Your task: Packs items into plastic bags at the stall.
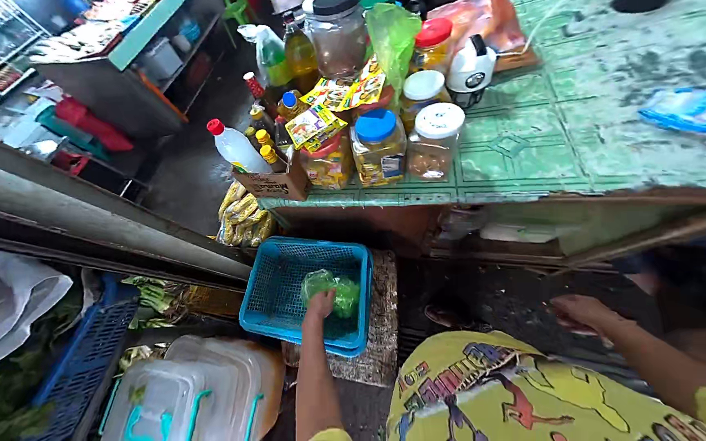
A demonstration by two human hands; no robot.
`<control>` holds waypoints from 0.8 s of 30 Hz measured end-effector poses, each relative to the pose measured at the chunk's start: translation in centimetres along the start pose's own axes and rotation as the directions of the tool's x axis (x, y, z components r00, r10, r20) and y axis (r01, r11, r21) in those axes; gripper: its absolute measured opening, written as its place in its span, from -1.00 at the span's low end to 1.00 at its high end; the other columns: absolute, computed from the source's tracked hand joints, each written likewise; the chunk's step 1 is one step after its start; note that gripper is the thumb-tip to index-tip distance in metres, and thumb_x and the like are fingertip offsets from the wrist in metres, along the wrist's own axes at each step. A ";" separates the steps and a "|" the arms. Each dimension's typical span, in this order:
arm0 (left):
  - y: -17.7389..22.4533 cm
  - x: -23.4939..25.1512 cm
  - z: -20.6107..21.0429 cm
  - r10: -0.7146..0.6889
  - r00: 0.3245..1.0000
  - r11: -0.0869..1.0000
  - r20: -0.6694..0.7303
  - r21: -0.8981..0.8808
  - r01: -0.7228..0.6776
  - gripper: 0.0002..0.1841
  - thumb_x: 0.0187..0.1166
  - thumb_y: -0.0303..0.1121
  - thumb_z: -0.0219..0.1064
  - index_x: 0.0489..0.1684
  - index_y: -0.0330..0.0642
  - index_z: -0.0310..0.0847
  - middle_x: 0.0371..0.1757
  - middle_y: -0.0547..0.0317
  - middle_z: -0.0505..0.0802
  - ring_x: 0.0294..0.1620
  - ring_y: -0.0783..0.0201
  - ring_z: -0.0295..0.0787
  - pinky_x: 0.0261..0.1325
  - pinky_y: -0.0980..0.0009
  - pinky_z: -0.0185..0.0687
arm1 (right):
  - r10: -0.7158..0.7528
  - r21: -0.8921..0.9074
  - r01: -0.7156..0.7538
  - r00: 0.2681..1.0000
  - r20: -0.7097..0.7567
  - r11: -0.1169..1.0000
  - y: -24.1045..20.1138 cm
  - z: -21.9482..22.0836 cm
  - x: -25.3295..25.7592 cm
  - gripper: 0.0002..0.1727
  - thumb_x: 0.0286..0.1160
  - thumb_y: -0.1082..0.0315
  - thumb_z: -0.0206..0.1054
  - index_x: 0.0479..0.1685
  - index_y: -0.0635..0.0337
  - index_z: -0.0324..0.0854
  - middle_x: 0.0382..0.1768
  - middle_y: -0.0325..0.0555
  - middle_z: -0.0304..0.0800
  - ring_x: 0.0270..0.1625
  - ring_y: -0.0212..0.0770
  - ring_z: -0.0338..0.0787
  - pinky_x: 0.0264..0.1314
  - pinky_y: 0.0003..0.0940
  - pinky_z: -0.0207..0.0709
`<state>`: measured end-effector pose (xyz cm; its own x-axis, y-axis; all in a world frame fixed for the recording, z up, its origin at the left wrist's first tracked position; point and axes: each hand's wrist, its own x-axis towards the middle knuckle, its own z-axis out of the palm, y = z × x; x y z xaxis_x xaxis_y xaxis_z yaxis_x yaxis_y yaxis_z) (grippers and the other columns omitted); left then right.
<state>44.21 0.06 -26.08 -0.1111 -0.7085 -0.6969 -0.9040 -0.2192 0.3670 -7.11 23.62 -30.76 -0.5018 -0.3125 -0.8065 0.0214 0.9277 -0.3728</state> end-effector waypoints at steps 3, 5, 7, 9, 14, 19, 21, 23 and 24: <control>4.2 -1.8 0.6 0.054 0.998 0.996 -0.043 -0.076 -0.057 -0.26 0.86 0.17 -0.22 0.63 -0.32 0.43 0.56 -0.36 0.60 0.64 -0.24 0.47 0.67 -0.24 0.25 | 0.129 0.019 -0.128 0.991 -0.024 0.992 6.9 0.3 -3.6 -0.50 0.89 0.15 0.02 0.52 0.38 0.44 0.30 0.41 0.65 0.20 0.22 0.71 0.28 0.15 0.52; 5.9 -1.9 1.7 0.057 0.998 0.996 -0.021 -0.065 -0.058 -0.07 0.64 0.39 0.05 0.74 -0.28 0.27 0.56 -0.37 0.59 0.62 -0.24 0.50 0.64 -0.24 0.33 | 0.219 0.044 -0.219 0.976 0.013 0.975 10.8 1.4 -5.7 -0.49 0.90 0.17 0.01 0.56 0.39 0.40 0.36 0.41 0.61 0.27 0.21 0.68 0.33 0.13 0.48; 6.4 -0.8 3.7 0.062 0.998 0.997 -0.006 0.050 -0.062 0.01 0.45 0.36 0.35 0.75 -0.28 0.22 0.47 -0.36 0.67 0.51 -0.24 0.62 0.54 -0.23 0.47 | 0.259 0.031 -0.261 0.964 0.061 0.965 14.7 2.5 -6.7 -0.51 0.88 0.19 0.04 0.55 0.41 0.41 0.36 0.41 0.63 0.28 0.23 0.73 0.32 0.15 0.54; 6.8 0.1 5.4 0.069 0.998 0.986 0.011 0.152 -0.070 -0.16 0.54 0.11 0.42 0.70 -0.29 0.29 0.42 -0.33 0.71 0.46 -0.23 0.66 0.49 -0.22 0.51 | 0.274 0.005 -0.276 0.956 0.107 0.961 17.4 3.3 -6.4 -0.53 0.87 0.20 0.04 0.50 0.40 0.45 0.32 0.38 0.67 0.26 0.23 0.74 0.29 0.16 0.56; 6.3 -0.9 7.0 0.231 0.959 0.904 0.164 0.329 -0.273 -0.47 0.65 -0.25 0.30 0.56 -0.31 0.45 0.34 -0.35 0.75 0.41 -0.26 0.68 0.45 -0.25 0.50 | 0.195 0.046 -0.199 0.978 0.080 0.979 14.6 1.9 -7.3 -0.52 0.89 0.21 0.01 0.56 0.38 0.41 0.40 0.38 0.61 0.34 0.23 0.69 0.40 0.15 0.49; 0.0 -3.5 3.8 0.225 0.928 0.807 0.296 0.478 -0.348 -0.48 0.66 -0.27 0.30 0.61 -0.21 0.45 0.32 -0.35 0.76 0.39 -0.31 0.69 0.44 -0.33 0.49 | 0.070 0.197 -0.063 0.997 -0.026 0.978 10.3 0.2 -6.3 -0.50 0.90 0.17 -0.02 0.58 0.34 0.38 0.35 0.34 0.63 0.19 0.14 0.72 0.25 0.07 0.54; -1.7 -4.5 1.6 0.146 0.948 0.792 0.283 0.541 -0.284 -0.48 0.72 -0.25 0.25 0.65 -0.20 0.41 0.41 -0.35 0.71 0.48 -0.33 0.62 0.52 -0.32 0.41 | 0.059 0.194 -0.055 0.998 -0.016 0.979 9.6 0.4 -5.7 -0.53 0.89 0.17 0.01 0.57 0.28 0.41 0.31 0.29 0.66 0.14 0.07 0.74 0.19 0.02 0.56; -4.0 -5.1 0.6 0.108 0.967 0.790 0.229 0.571 -0.224 -0.49 0.75 -0.25 0.21 0.67 -0.17 0.41 0.42 -0.32 0.72 0.48 -0.32 0.62 0.52 -0.32 0.42 | 0.045 0.118 -0.048 0.998 0.034 0.992 9.8 1.0 -5.2 -0.53 0.89 0.17 0.02 0.55 0.30 0.43 0.29 0.33 0.67 0.16 0.13 0.73 0.21 0.07 0.54; -5.2 -5.0 0.2 0.096 0.974 0.784 0.203 0.587 -0.200 -0.49 0.75 -0.26 0.20 0.68 -0.12 0.40 0.43 -0.28 0.72 0.48 -0.28 0.63 0.51 -0.30 0.44 | 0.033 0.076 -0.038 0.997 0.063 0.996 10.2 1.3 -5.1 -0.52 0.88 0.17 0.03 0.54 0.33 0.44 0.29 0.35 0.67 0.17 0.17 0.73 0.23 0.11 0.55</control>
<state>49.41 4.90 -24.61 -0.2791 -0.5756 -0.7686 -0.9293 0.3634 0.0653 -3.20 34.37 -31.09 -0.4456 -0.2939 -0.8456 0.1063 0.9205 -0.3760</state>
